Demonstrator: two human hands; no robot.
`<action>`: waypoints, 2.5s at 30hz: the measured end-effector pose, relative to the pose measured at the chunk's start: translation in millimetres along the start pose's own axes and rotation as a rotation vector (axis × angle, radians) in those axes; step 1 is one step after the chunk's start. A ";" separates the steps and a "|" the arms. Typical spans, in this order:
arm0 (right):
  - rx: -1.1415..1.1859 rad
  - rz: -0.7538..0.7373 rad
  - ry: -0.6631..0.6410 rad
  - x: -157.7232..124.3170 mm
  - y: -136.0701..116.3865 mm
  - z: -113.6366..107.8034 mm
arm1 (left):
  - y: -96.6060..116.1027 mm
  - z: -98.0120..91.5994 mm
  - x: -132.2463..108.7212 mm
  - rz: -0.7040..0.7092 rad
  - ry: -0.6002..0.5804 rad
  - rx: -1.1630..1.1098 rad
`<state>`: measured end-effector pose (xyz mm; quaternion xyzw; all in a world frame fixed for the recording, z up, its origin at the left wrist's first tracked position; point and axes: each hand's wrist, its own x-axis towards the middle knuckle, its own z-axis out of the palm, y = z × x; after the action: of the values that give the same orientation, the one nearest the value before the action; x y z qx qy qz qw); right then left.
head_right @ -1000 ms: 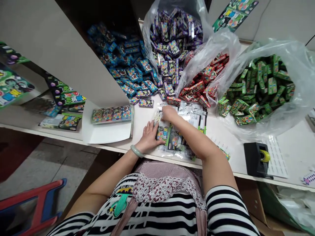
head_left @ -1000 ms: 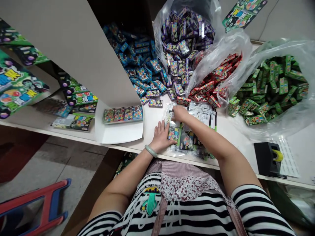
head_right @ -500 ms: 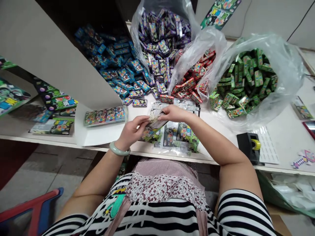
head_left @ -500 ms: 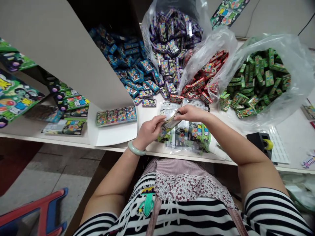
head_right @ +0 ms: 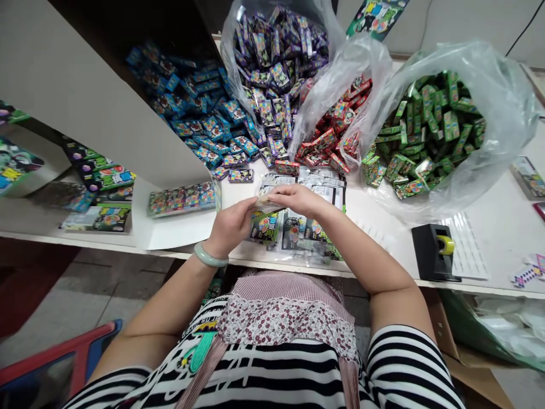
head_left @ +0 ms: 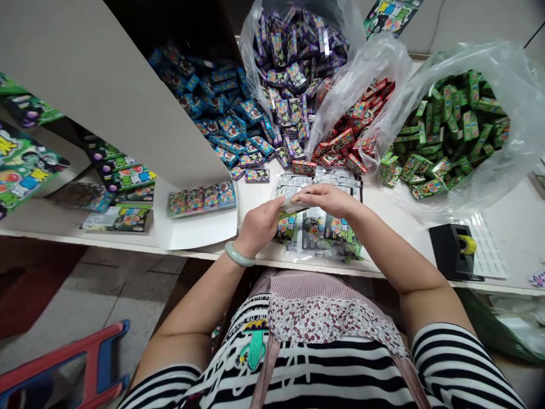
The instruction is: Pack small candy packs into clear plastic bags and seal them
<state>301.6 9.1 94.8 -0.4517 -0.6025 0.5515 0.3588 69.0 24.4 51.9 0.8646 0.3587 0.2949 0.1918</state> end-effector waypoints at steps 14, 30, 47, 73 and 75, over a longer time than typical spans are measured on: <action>0.264 0.072 0.348 -18.7 47.4 43.6 | -0.2 22.4 6.0 -0.534 0.144 -1.097; 0.274 0.265 0.291 -51.7 60.4 43.2 | 5.9 42.3 -12.6 -0.573 0.005 -1.168; 0.069 0.094 0.517 -86.4 34.8 26.7 | 17.9 25.0 -13.7 -0.307 -0.163 -1.070; 0.008 -0.024 0.422 -77.2 11.9 25.6 | 39.2 3.1 5.9 -0.326 0.039 -0.922; -0.099 -0.059 0.418 -79.2 8.2 25.9 | 41.3 0.8 3.7 -0.287 0.033 -0.903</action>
<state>305.2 -74.3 88.4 -0.5556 -0.5543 0.4048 0.4693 92.6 -0.6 75.2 0.6316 0.3135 0.4057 0.5816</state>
